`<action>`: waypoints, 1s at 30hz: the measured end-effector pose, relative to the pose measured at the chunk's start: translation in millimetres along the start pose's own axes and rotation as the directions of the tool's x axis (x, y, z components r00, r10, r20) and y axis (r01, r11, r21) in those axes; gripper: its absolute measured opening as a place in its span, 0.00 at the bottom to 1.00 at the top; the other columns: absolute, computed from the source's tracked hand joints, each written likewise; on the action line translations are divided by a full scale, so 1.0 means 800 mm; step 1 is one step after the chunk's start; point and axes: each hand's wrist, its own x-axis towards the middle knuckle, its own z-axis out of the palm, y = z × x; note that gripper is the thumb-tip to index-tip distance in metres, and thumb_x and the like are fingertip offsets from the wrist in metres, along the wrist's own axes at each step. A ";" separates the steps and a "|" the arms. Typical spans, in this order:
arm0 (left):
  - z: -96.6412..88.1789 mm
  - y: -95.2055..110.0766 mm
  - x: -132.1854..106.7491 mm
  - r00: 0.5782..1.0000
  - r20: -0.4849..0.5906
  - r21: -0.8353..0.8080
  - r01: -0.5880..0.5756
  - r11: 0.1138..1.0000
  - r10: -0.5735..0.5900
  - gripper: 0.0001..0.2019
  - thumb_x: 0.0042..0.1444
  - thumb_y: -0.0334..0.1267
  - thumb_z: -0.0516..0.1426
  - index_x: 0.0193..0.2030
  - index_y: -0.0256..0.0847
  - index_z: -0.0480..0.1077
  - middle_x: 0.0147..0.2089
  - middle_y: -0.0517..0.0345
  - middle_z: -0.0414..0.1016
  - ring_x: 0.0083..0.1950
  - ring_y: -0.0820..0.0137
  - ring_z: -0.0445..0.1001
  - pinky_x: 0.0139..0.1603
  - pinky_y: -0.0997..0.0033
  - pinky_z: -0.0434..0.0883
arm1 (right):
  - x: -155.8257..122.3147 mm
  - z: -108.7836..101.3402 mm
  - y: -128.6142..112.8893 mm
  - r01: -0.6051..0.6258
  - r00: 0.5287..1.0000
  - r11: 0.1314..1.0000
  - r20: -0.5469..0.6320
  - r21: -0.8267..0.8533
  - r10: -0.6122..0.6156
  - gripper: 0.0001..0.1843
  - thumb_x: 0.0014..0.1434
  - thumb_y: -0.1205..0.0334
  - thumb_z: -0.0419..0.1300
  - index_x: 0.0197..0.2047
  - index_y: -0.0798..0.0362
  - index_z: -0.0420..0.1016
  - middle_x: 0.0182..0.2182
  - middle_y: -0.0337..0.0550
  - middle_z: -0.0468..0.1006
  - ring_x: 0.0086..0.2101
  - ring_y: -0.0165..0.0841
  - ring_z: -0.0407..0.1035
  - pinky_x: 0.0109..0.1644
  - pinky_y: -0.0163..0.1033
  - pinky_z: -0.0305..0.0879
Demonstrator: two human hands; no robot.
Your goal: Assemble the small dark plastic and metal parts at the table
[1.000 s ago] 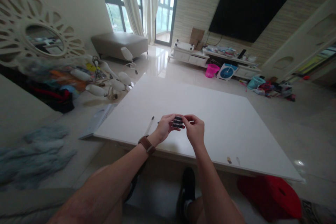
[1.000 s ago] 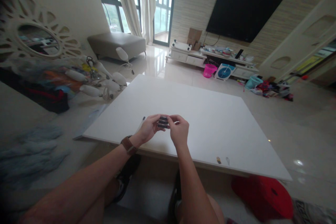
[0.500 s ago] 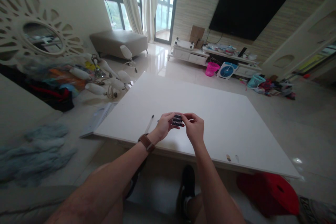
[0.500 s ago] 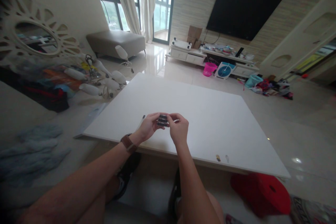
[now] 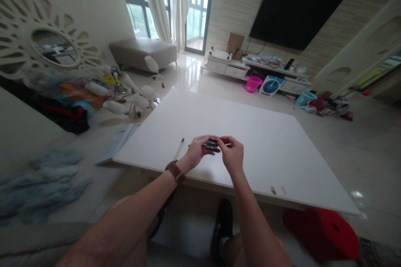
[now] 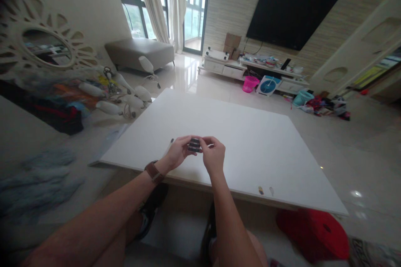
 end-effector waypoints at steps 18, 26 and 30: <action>-0.001 0.000 0.001 1.000 0.004 0.007 -0.010 1.000 0.010 0.14 0.59 0.40 0.57 0.42 0.31 0.78 0.36 0.45 0.80 0.31 0.65 0.79 0.28 0.70 0.72 | 0.002 0.001 0.002 -0.018 1.000 1.000 0.005 0.016 0.017 0.12 0.54 0.54 0.65 0.31 0.55 0.81 0.25 0.42 0.79 0.22 0.30 0.68 0.26 0.35 0.63; -0.001 -0.001 0.001 1.000 0.006 0.001 -0.013 1.000 0.013 0.14 0.58 0.40 0.57 0.42 0.31 0.78 0.36 0.46 0.80 0.30 0.66 0.79 0.28 0.71 0.73 | 0.001 0.001 0.004 0.003 1.000 1.000 0.005 0.013 -0.003 0.11 0.55 0.55 0.64 0.31 0.54 0.81 0.25 0.42 0.79 0.24 0.31 0.70 0.28 0.35 0.64; -0.002 -0.002 0.003 1.000 0.007 0.007 -0.007 1.000 0.007 0.14 0.58 0.40 0.57 0.42 0.31 0.78 0.36 0.46 0.79 0.31 0.64 0.79 0.28 0.71 0.72 | 0.002 0.001 0.005 0.005 1.000 1.000 0.011 0.011 -0.005 0.10 0.55 0.56 0.64 0.32 0.54 0.81 0.26 0.41 0.79 0.24 0.31 0.69 0.27 0.36 0.64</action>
